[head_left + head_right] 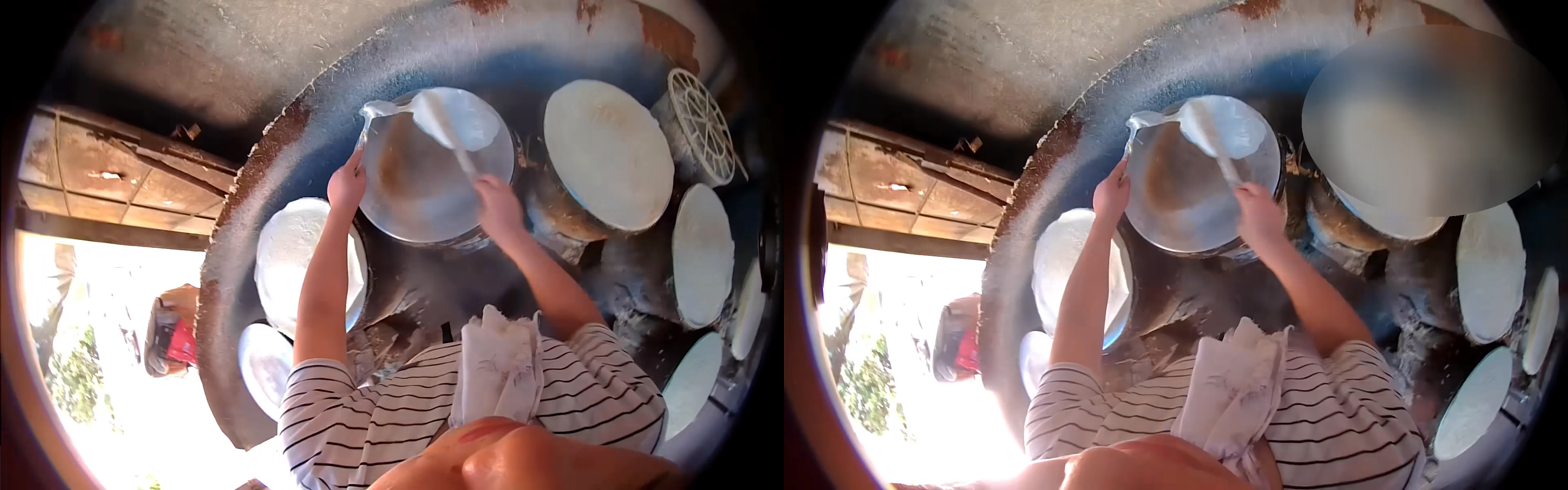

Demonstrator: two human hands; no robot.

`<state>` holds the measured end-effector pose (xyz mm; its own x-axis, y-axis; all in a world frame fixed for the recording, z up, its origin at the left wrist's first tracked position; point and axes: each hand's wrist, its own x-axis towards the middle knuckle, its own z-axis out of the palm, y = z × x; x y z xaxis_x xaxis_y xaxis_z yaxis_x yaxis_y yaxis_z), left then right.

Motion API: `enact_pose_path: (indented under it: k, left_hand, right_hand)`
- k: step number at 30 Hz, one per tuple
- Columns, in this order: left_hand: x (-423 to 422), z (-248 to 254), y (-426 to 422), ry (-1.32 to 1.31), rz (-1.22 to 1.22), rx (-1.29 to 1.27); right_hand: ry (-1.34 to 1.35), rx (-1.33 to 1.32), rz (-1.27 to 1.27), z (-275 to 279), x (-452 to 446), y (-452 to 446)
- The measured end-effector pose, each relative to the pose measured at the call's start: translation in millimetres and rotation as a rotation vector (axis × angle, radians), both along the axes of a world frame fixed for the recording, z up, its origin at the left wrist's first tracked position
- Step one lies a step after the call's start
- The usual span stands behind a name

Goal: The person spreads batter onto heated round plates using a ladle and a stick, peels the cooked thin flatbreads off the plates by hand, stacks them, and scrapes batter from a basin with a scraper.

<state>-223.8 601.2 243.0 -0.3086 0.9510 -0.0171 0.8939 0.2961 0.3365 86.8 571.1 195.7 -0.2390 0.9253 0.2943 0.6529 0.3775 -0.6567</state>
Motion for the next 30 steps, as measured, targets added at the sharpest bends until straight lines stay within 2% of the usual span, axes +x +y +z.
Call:
enact_pose_path:
  k: [1, 3, 4, 5, 7, 8, 9, 10, 12, 13, 17, 18, 20, 23, 26, 28, 30]
  left_hand:
    - [1, -5, 10, -0.004, 0.004, -0.016]
    - [-4, -14, 8, -0.007, 0.016, 0.014]
    - [-3, -19, 4, -0.015, 0.016, 0.054]
    - [2, -7, -10, -0.031, 0.070, 0.005]
    - [10, -7, -30, -0.162, 0.083, 0.130]
    - [19, 4, -40, -0.241, 0.141, 0.095]
    - [19, -11, -40, -0.279, 0.150, 0.156]
    - [28, -9, -42, -0.396, 0.167, 0.204]
    - [45, -1, -45, -0.766, 0.321, 0.107]
    - [31, -12, -56, -0.877, 0.293, 0.131]
    - [25, 10, -79, -1.533, 0.396, 0.265]
    - [21, 19, -81, -1.693, 0.383, 0.278]
    - [21, 19, -76, -1.974, 0.304, 0.312]
    - [53, 26, -74, -2.187, 0.350, 0.427]
    - [90, 34, -78, -1.993, 0.404, 0.498]
    - [134, 58, -81, -1.715, 0.597, 0.545]
    - [160, 65, -78, -1.467, 0.687, 0.548]
  right_hand:
    - [0.016, -0.060, 0.082, 9, -10, 20]
    - [-0.024, -0.109, 0.029, 27, 1, 41]
    - [-0.114, -0.004, 0.033, 33, 24, 50]
    - [-0.146, 0.005, 0.002, 29, 40, 50]
    - [-0.155, -0.061, 0.011, 6, 62, 59]
    - [-0.124, 0.015, 0.077, 0, 46, 60]
    - [-0.077, -0.014, 0.131, -2, 24, 66]
    - [-0.031, -0.041, 0.169, -1, 6, 75]
    - [-0.062, 0.052, 0.223, 5, 3, 87]
    - [-0.100, 0.079, 0.247, 4, -10, 81]
    - [-0.203, 0.149, 0.085, 27, 57, 103]
    - [-0.218, 0.100, 0.111, 10, 70, 120]
    - [-0.182, 0.125, 0.216, 14, 59, 128]
    - [-0.135, 0.003, 0.422, 10, 23, 147]
    - [-0.091, 0.007, 0.611, 4, 1, 177]
    - [-0.048, -0.027, 0.761, -4, 16, 167]
    - [0.022, -0.001, 0.904, 14, 29, 180]
